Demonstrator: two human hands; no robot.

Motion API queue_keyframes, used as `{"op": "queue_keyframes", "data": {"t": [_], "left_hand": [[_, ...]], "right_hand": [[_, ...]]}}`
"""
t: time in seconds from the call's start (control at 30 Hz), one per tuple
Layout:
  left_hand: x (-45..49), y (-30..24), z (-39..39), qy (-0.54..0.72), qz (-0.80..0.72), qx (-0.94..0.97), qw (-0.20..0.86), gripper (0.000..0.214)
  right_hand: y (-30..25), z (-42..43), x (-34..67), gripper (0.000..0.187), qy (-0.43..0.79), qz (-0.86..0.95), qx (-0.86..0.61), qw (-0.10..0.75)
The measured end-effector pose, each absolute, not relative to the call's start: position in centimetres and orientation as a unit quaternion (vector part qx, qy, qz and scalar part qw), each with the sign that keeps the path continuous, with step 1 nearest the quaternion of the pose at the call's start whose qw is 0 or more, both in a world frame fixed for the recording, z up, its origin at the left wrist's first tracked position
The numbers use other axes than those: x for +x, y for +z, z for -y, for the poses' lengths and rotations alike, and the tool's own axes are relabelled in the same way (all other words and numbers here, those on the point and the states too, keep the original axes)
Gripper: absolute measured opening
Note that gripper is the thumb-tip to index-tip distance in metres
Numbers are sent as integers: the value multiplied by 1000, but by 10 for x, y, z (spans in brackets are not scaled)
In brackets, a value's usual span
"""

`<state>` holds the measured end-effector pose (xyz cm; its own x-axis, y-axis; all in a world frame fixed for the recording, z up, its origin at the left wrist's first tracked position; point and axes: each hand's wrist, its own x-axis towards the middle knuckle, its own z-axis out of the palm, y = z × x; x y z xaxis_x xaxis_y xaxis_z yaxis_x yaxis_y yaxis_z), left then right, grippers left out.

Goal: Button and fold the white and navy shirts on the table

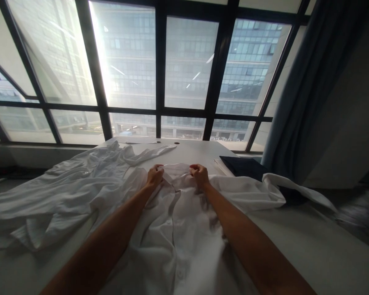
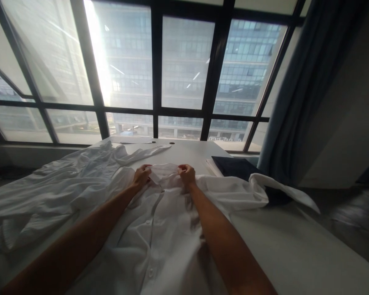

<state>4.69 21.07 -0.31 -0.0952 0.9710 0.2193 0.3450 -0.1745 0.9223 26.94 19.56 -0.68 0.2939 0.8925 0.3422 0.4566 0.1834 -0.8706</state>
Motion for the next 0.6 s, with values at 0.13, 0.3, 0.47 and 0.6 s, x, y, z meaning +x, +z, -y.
{"op": "queue_keyframes", "data": {"t": [0.13, 0.3, 0.47, 0.6], "left_hand": [[47, -5, -212, 508, -575, 597, 233, 27], [49, -11, -219, 561, -543, 581, 231, 28], [53, -11, -227, 623, -487, 459, 406, 38], [52, -8, -232, 630, -465, 413, 465, 39]], "right_hand": [[0, -197, 276, 38, 336, 490, -535, 600], [6, -197, 289, 38, 468, 442, -477, 598], [6, -195, 296, 41, 525, 433, -464, 567], [6, -197, 299, 40, 528, 434, -475, 554]]}}
